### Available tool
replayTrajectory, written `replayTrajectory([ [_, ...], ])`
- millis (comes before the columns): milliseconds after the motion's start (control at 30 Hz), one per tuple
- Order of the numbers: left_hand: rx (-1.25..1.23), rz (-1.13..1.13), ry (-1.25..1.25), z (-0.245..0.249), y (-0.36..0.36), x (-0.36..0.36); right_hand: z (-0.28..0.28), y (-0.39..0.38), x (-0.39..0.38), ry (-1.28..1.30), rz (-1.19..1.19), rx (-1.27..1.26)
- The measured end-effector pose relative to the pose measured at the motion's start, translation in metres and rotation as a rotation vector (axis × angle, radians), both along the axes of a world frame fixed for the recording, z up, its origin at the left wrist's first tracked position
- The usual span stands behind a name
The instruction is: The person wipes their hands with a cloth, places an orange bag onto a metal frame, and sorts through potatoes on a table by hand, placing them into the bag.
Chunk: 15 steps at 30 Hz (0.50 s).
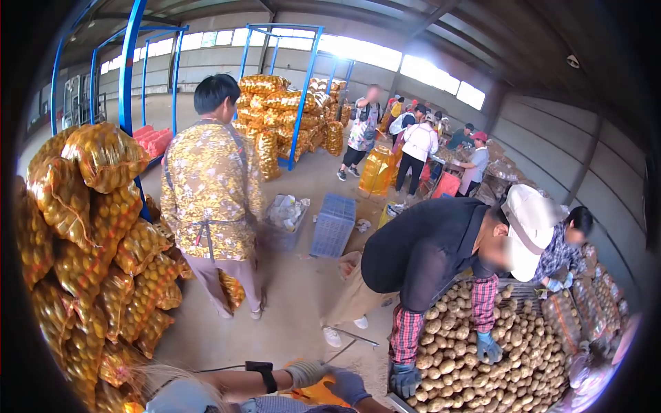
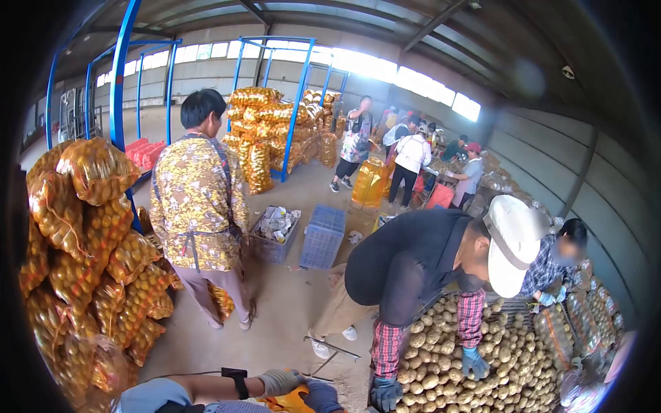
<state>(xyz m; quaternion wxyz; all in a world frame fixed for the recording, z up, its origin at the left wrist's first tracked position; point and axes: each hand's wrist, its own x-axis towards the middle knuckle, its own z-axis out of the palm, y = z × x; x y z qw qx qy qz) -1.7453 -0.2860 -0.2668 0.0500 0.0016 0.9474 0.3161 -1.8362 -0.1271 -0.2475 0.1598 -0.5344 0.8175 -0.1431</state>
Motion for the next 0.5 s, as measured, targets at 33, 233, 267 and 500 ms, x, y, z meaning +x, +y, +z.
replayTrajectory([
  [33,0.008,0.003,0.010,0.005,-0.008,-0.001,-0.014,0.002,-0.009,0.010,0.003,0.008],
  [233,-0.108,0.154,-0.248,0.032,-0.033,0.011,-0.025,0.034,-0.027,0.199,-0.136,0.093],
  [267,-0.269,0.128,-0.259,0.034,-0.042,0.013,-0.020,0.037,-0.028,0.196,-0.149,0.062],
  [500,-0.681,0.220,-0.204,0.037,-0.091,0.029,-0.001,0.046,-0.028,0.348,-0.190,0.115],
])
